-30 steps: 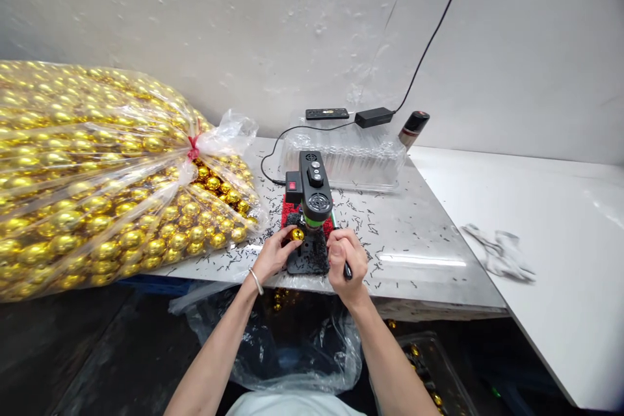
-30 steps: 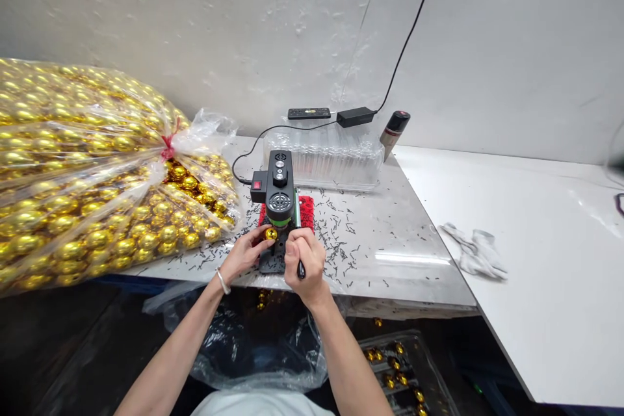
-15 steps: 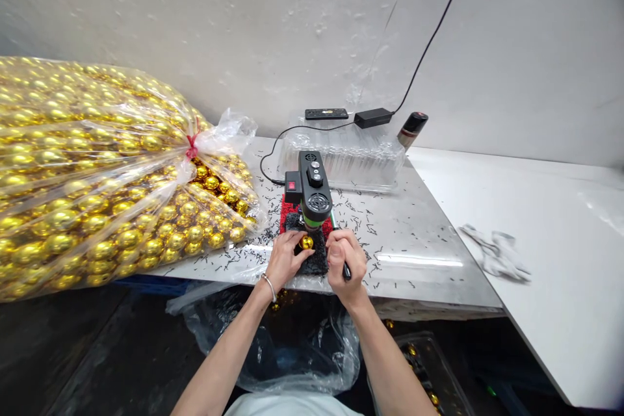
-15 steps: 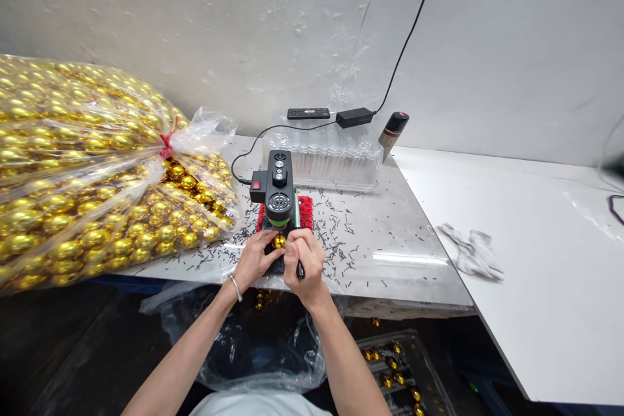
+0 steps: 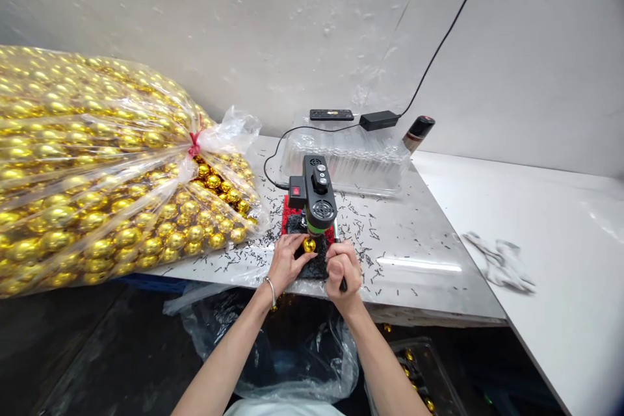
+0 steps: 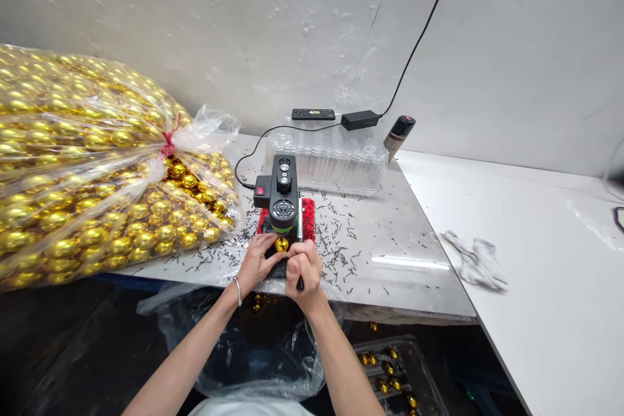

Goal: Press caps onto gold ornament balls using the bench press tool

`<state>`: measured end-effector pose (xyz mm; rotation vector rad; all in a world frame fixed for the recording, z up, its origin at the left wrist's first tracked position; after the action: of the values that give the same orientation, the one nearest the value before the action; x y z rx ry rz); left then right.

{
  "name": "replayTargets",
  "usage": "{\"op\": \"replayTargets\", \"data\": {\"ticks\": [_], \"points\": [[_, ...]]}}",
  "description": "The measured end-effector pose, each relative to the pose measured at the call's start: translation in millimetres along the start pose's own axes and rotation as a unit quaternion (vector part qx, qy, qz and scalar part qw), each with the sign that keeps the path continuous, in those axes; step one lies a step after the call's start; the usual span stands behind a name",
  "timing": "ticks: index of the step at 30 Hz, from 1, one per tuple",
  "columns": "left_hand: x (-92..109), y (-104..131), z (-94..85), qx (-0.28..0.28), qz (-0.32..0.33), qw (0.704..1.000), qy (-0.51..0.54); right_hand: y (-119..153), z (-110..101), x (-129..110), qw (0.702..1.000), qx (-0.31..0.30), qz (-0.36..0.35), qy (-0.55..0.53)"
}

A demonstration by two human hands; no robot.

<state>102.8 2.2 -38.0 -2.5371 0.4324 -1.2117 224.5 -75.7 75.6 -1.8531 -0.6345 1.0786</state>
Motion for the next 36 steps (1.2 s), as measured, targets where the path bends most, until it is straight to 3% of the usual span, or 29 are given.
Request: {"op": "replayTargets", "data": {"ticks": [7,12,15,20,22,25,29,31,33,36], "points": [[2,0,-1.2,0.005,0.009,1.0,0.01,10,2,9,1.0,0.028,-0.007,0.002],[4,1,-2.1,0.005,0.015,1.0,0.008,18,9,8,0.999,0.009,-0.042,0.015],[2,-1,-1.0,0.009,0.014,1.0,0.007,6,2,5,0.999,0.014,-0.028,0.011],[8,0,-9.1,0.026,0.008,0.999,0.022,-39,-14,-10,1.0,0.019,0.02,0.002],[18,10,-20.1,0.041,0.011,0.999,0.019,-52,-15,-12,0.999,0.009,0.045,-0.005],[42,45,-31.7,0.042,0.051,0.998,-0.011,-55,-14,-14,0.998,0.002,0.054,-0.01],[61,100,-24.5,0.013,0.119,0.991,-0.063,-41,-13,-12,0.999,0.022,0.041,-0.006],[58,108,-24.0,0.018,0.124,0.989,-0.078,-35,-13,-10,0.999,0.034,0.04,-0.012],[49,97,-37.0,0.051,0.115,0.988,-0.093,-31,-12,-7,0.998,0.041,0.041,-0.016],[21,49,-78.7,0.121,0.052,0.982,-0.133,-31,-13,-6,0.998,0.045,0.039,-0.017]]}}
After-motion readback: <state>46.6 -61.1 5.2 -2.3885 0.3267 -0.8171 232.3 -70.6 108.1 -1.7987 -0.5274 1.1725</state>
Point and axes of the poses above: each hand's wrist, its own y-axis away from the middle knuckle, its own z-axis out of the palm, x = y × z, the point moved 10 cm from there along -y, towards the middle knuckle, and after that the axes turned 1 degree about x, right-handed, at the moved point
